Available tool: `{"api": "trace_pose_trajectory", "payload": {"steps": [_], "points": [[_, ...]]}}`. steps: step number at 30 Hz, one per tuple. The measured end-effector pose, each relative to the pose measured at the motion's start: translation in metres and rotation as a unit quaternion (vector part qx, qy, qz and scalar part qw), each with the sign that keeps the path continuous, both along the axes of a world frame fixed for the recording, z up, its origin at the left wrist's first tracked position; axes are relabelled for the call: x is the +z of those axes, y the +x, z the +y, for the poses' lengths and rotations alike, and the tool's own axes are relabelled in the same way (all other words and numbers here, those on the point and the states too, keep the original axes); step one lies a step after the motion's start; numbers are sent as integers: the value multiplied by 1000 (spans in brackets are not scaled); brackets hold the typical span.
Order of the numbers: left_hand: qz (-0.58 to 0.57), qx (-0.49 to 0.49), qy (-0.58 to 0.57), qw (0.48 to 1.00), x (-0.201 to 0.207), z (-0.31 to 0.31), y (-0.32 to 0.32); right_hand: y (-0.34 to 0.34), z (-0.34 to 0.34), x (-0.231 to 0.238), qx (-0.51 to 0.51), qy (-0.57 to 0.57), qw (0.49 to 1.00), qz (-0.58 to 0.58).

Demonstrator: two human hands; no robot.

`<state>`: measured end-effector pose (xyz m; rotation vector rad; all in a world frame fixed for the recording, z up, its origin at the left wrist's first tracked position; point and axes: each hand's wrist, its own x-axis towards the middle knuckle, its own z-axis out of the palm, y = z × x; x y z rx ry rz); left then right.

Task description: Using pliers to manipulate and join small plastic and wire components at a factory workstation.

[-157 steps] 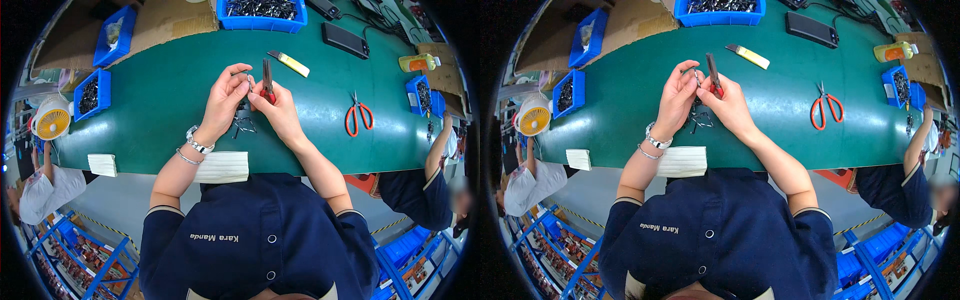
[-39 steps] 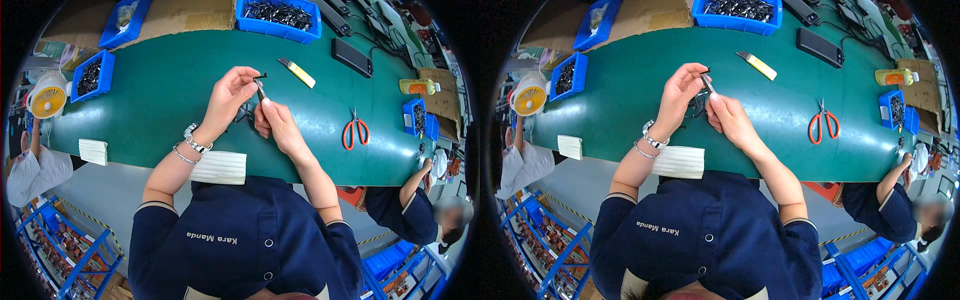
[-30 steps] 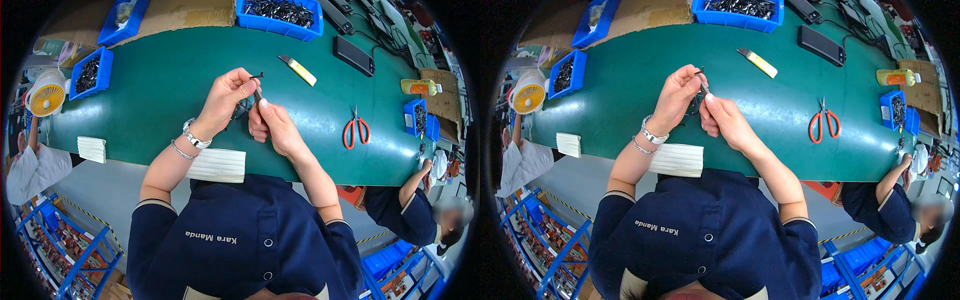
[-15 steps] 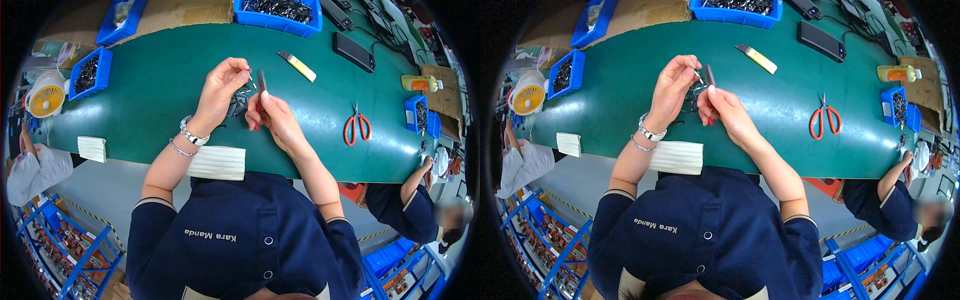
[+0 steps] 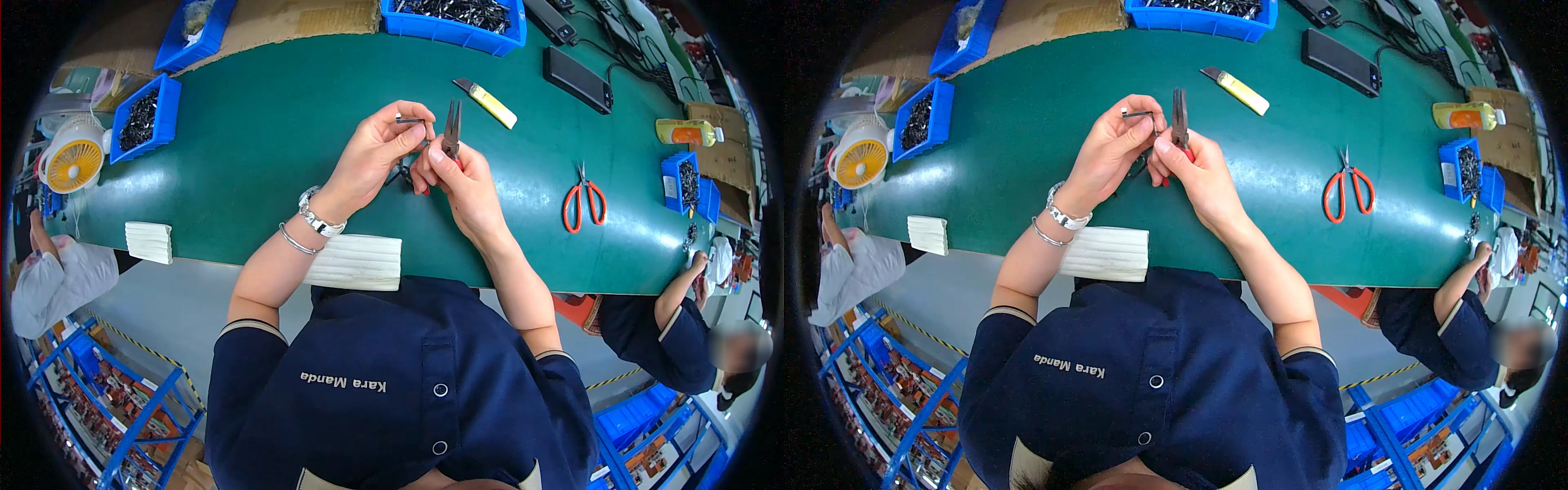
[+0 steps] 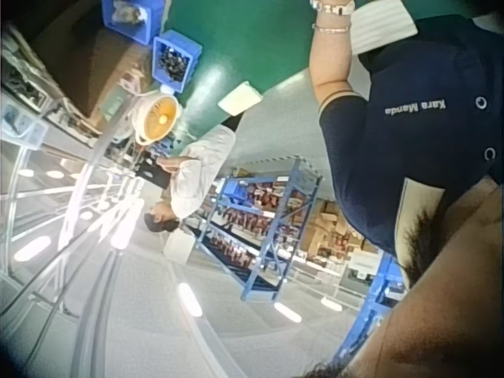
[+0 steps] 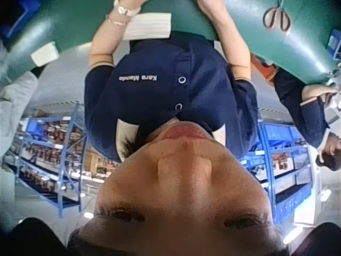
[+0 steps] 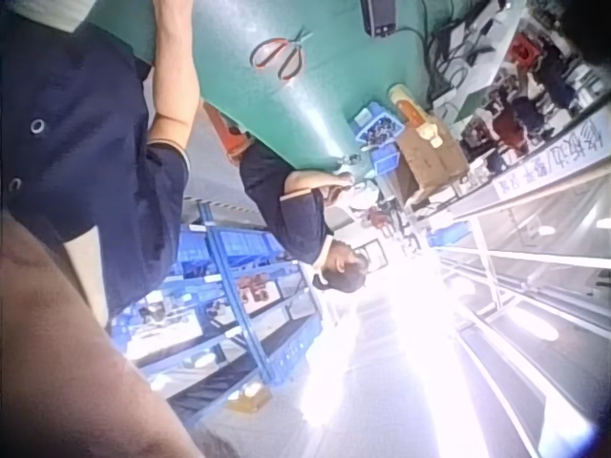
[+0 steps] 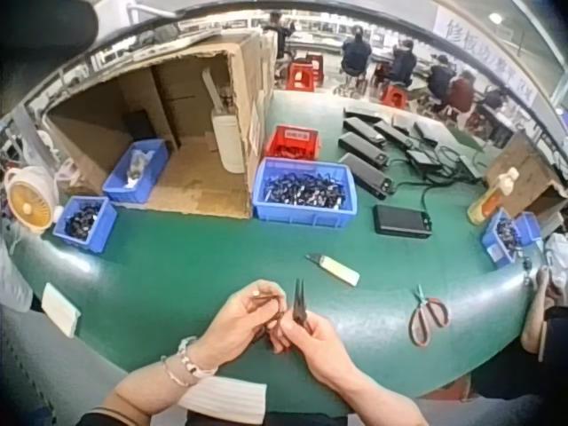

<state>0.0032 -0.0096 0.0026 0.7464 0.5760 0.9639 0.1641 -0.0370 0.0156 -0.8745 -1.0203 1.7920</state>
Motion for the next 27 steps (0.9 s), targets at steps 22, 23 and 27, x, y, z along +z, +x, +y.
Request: {"api": "trace_pose_trajectory", "payload": {"steps": [22,23,27], "points": [[242,200,174,933,6,4,-2,5,5,2,-3,142,904,-404],[247,207,178,930,5,4,-2,5,5,1,-3,142,904,-403],[268,225,200,915,1,3,0,3,3,2,-16,172,879,-445]]}}
